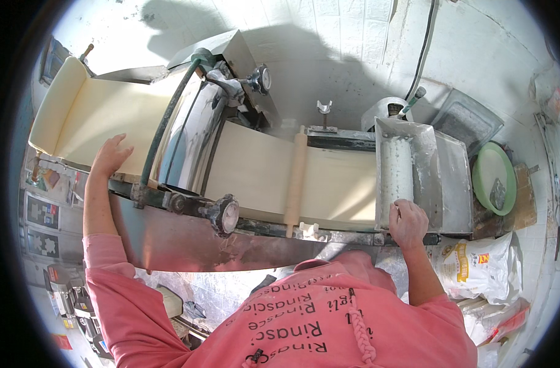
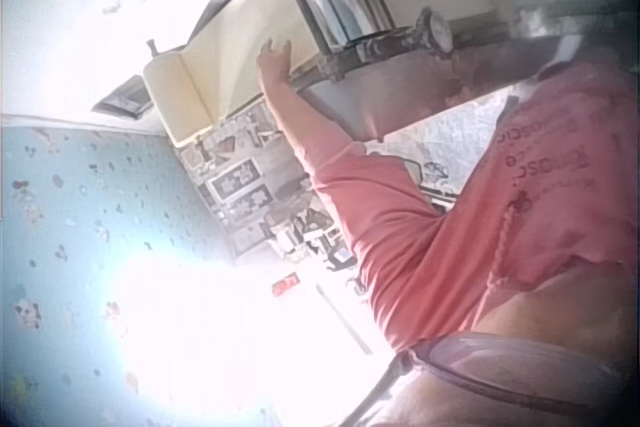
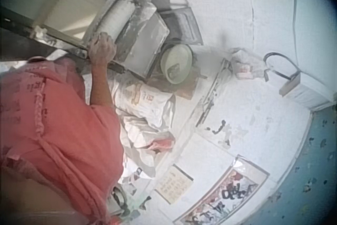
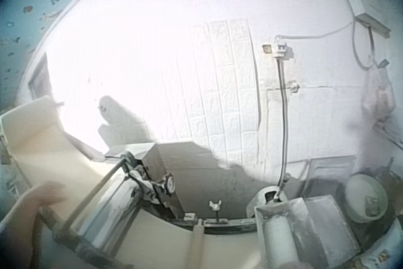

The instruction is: The person organizes plastic bags and containers on a stainless steel table, then operates a dough sheeter to flatten a sheet of dough. They repeatedly feed the dough through the machine, adjusting its position to ensure even thickness.

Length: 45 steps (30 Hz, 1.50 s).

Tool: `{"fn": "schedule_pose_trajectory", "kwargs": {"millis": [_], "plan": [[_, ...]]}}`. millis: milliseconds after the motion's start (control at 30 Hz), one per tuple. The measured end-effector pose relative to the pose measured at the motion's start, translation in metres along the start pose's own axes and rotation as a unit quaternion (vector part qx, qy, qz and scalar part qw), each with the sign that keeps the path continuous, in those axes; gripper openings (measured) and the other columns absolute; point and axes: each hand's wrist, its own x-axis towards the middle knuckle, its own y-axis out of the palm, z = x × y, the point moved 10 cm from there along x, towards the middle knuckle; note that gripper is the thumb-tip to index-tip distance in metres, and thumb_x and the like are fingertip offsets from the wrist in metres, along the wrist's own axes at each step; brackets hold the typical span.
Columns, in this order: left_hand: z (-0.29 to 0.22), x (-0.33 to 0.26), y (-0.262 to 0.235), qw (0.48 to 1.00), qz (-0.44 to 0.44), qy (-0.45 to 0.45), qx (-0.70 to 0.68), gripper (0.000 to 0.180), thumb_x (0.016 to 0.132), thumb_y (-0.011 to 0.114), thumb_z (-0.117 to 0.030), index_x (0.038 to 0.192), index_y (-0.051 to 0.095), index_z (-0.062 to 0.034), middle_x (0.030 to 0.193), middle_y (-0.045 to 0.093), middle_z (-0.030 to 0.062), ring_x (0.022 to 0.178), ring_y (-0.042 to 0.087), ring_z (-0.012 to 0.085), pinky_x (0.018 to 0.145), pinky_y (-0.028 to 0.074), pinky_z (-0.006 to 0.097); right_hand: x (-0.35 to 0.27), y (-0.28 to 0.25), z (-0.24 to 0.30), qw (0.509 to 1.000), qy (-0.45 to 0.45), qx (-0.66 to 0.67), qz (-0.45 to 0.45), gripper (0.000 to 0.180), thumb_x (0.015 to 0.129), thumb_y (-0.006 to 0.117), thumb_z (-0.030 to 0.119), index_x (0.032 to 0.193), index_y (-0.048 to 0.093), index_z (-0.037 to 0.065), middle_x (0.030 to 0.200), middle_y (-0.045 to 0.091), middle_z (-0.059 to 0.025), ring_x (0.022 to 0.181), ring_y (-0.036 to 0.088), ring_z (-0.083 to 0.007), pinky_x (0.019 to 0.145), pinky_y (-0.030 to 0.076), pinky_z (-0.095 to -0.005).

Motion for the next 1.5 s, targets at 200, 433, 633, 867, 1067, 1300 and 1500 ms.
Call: {"fn": "schedule_pose_trajectory", "kwargs": {"millis": [200, 433, 633, 867, 1067, 1300, 1500], "plan": [[0.01, 0.007, 0.01, 0.998, 0.02, 0.019, 0.064, 0.06, 0.084, 0.063, -0.036, 0.133, 0.049, -0.0044, 0.135, 0.05, 0.0199, 0.128, 0.045, 0.0322, 0.108, 0.034, 0.04, 0.0, 0.0, -0.001, 1.0, -0.005, 0.006, -0.007, 0.011, 0.08, 0.062, 0.02, 0.079, 0.063, 0.009, 0.074, 0.064, -0.0094, 0.067, 0.062, -0.0286, 0.063, 0.046, -0.0416], [0.002, 0.002, 0.008, 0.999, 0.038, 0.008, 0.038, 0.06, 0.084, 0.064, -0.035, 0.132, 0.05, -0.0021, 0.136, 0.049, 0.0201, 0.129, 0.044, 0.032, 0.108, 0.034, 0.039, -0.001, 0.001, -0.001, 1.0, -0.004, -0.004, 0.002, 0.011, 0.08, 0.062, 0.021, 0.08, 0.063, 0.01, 0.073, 0.064, -0.0094, 0.068, 0.063, -0.0285, 0.063, 0.046, -0.0411], [0.002, 0.002, 0.008, 0.999, 0.037, 0.01, 0.026, 0.061, 0.083, 0.064, -0.034, 0.132, 0.049, -0.0001, 0.134, 0.05, 0.0219, 0.127, 0.046, 0.0337, 0.107, 0.035, 0.039, 0.0, 0.001, -0.001, 1.0, -0.004, -0.007, -0.006, 0.012, 0.08, 0.062, 0.021, 0.081, 0.063, 0.01, 0.074, 0.064, -0.0096, 0.068, 0.063, -0.0288, 0.064, 0.047, -0.0415], [0.01, 0.006, 0.012, 0.998, 0.04, 0.009, 0.041, 0.061, 0.083, 0.064, -0.036, 0.132, 0.05, -0.0019, 0.135, 0.05, 0.0208, 0.128, 0.044, 0.0329, 0.107, 0.035, 0.039, 0.0, 0.001, -0.002, 1.0, 0.0, -0.002, -0.002, 0.011, 0.081, 0.061, 0.021, 0.08, 0.063, 0.009, 0.074, 0.065, -0.0098, 0.069, 0.063, -0.029, 0.065, 0.047, -0.0415], [0.016, 0.009, 0.014, 0.998, 0.034, 0.01, 0.052, 0.062, 0.083, 0.064, -0.038, 0.133, 0.05, -0.0041, 0.137, 0.048, 0.0193, 0.129, 0.043, 0.0317, 0.108, 0.034, 0.038, 0.0, 0.001, 0.0, 1.0, 0.002, -0.005, 0.005, 0.012, 0.081, 0.061, 0.02, 0.081, 0.064, 0.009, 0.075, 0.065, -0.01, 0.069, 0.063, -0.029, 0.064, 0.047, -0.0413], [0.01, 0.004, 0.01, 0.998, 0.036, -0.005, 0.047, 0.062, 0.083, 0.064, -0.037, 0.133, 0.05, -0.0036, 0.137, 0.048, 0.0197, 0.129, 0.043, 0.0314, 0.109, 0.033, 0.038, 0.001, 0.003, -0.001, 1.0, -0.001, -0.005, 0.013, 0.011, 0.08, 0.061, 0.02, 0.081, 0.064, 0.009, 0.075, 0.065, -0.0102, 0.069, 0.063, -0.0291, 0.064, 0.047, -0.0412], [0.006, 0.003, 0.01, 0.999, 0.044, 0.003, 0.026, 0.061, 0.083, 0.065, -0.035, 0.132, 0.051, -0.0014, 0.135, 0.049, 0.0218, 0.128, 0.045, 0.0326, 0.108, 0.034, 0.039, 0.0, 0.004, -0.002, 1.0, 0.004, -0.01, 0.023, 0.012, 0.08, 0.061, 0.021, 0.081, 0.064, 0.009, 0.075, 0.065, -0.01, 0.069, 0.063, -0.029, 0.065, 0.047, -0.0407]]}}
